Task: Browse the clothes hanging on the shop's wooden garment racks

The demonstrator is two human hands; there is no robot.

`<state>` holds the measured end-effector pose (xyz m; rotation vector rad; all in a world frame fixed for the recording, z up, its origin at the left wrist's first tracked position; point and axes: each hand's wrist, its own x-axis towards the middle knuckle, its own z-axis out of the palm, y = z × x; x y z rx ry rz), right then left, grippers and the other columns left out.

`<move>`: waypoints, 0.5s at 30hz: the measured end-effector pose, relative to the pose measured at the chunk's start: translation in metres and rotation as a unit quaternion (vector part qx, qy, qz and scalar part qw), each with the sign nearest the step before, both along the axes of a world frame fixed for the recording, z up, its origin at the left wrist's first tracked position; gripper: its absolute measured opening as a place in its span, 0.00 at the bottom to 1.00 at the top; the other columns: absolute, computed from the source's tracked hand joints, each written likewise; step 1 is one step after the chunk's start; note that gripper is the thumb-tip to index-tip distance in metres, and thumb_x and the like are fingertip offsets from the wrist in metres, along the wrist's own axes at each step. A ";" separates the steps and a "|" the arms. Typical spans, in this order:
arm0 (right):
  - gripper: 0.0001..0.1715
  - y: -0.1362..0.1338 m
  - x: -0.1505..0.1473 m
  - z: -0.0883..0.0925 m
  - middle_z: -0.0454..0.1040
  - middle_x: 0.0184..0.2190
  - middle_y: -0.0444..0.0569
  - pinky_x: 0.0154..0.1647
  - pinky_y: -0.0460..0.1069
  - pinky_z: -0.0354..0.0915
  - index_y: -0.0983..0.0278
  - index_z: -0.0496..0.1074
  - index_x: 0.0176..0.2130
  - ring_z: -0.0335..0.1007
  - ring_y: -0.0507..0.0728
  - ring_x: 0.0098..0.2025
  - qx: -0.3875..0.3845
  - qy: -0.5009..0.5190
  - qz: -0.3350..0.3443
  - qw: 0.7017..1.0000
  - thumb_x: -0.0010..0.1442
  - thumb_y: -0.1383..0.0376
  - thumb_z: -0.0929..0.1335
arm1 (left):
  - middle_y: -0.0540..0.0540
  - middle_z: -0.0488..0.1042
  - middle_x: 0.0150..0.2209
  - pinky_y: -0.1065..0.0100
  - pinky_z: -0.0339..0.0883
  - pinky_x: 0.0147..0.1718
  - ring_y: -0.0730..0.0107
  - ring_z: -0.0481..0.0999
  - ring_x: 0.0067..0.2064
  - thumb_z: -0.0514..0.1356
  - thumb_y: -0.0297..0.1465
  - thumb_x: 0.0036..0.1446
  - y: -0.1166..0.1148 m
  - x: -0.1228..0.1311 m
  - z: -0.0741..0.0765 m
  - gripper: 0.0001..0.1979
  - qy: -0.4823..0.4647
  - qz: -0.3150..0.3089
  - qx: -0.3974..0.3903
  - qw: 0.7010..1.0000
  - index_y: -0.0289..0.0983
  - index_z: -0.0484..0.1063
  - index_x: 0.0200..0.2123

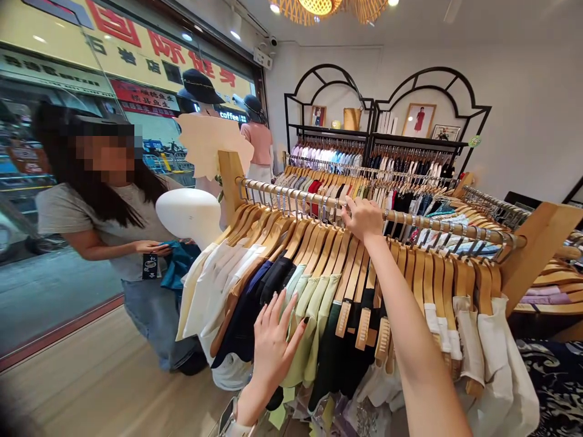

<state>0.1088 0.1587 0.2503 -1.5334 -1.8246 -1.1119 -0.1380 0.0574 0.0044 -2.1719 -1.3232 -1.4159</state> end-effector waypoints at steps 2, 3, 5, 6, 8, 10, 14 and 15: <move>0.30 0.002 0.001 -0.001 0.79 0.47 0.55 0.45 0.53 0.55 0.66 0.72 0.60 0.70 0.60 0.44 0.006 -0.005 0.000 1.000 0.72 0.56 0.55 | 0.41 0.56 0.72 0.47 0.49 0.68 0.49 0.54 0.73 0.55 0.35 0.69 -0.002 0.002 -0.004 0.30 0.004 -0.002 -0.009 1.000 0.46 0.53 0.72; 0.30 0.002 0.002 -0.002 0.79 0.46 0.55 0.45 0.53 0.54 0.66 0.72 0.60 0.70 0.61 0.44 0.009 -0.008 -0.001 1.000 0.72 0.56 0.55 | 0.42 0.54 0.73 0.46 0.49 0.68 0.49 0.53 0.73 0.54 0.34 0.70 -0.002 0.003 -0.007 0.31 0.004 -0.004 -0.014 1.000 0.47 0.52 0.72; 0.29 0.004 0.003 -0.003 0.79 0.46 0.55 0.45 0.53 0.54 0.66 0.72 0.60 0.70 0.61 0.43 0.012 -0.012 -0.003 1.000 0.72 0.56 0.55 | 0.44 0.51 0.74 0.46 0.49 0.68 0.49 0.50 0.74 0.53 0.34 0.70 -0.002 0.005 -0.011 0.31 0.002 -0.015 -0.027 1.000 0.48 0.51 0.73; 0.29 0.004 0.004 -0.003 0.79 0.46 0.55 0.45 0.53 0.54 0.66 0.72 0.60 0.70 0.61 0.43 0.013 -0.013 -0.003 1.000 0.72 0.56 0.55 | 0.45 0.51 0.74 0.46 0.49 0.68 0.49 0.49 0.74 0.52 0.33 0.70 -0.001 0.006 -0.013 0.30 -0.006 -0.025 -0.035 0.999 0.49 0.50 0.73; 0.29 0.005 0.005 -0.004 0.79 0.46 0.55 0.45 0.54 0.54 0.66 0.72 0.60 0.69 0.61 0.42 0.014 -0.013 0.000 1.000 0.72 0.56 0.55 | 0.44 0.53 0.74 0.47 0.51 0.68 0.52 0.50 0.74 0.50 0.32 0.71 0.003 0.007 -0.016 0.30 -0.042 -0.049 -0.052 0.997 0.48 0.48 0.73; 0.29 0.007 0.005 -0.004 0.79 0.46 0.55 0.44 0.54 0.54 0.66 0.72 0.59 0.69 0.61 0.42 0.016 -0.014 0.000 1.000 0.72 0.56 0.56 | 0.42 0.57 0.72 0.50 0.55 0.66 0.55 0.55 0.73 0.48 0.32 0.72 0.008 0.007 -0.018 0.29 -0.106 -0.059 -0.064 0.991 0.46 0.47 0.73; 0.30 0.007 0.006 -0.004 0.79 0.45 0.55 0.45 0.54 0.53 0.66 0.73 0.59 0.69 0.61 0.42 0.024 -0.025 -0.007 0.999 0.72 0.56 0.55 | 0.37 0.64 0.68 0.50 0.60 0.60 0.51 0.65 0.66 0.50 0.37 0.72 0.018 0.003 -0.015 0.28 -0.169 -0.023 -0.083 0.982 0.42 0.51 0.72; 0.30 0.007 0.006 -0.004 0.79 0.45 0.55 0.45 0.54 0.53 0.67 0.73 0.58 0.69 0.61 0.42 0.026 -0.027 -0.009 0.999 0.72 0.56 0.55 | 0.36 0.65 0.66 0.49 0.60 0.59 0.49 0.66 0.65 0.51 0.38 0.71 0.020 0.002 -0.013 0.28 -0.167 -0.010 -0.087 0.982 0.41 0.52 0.71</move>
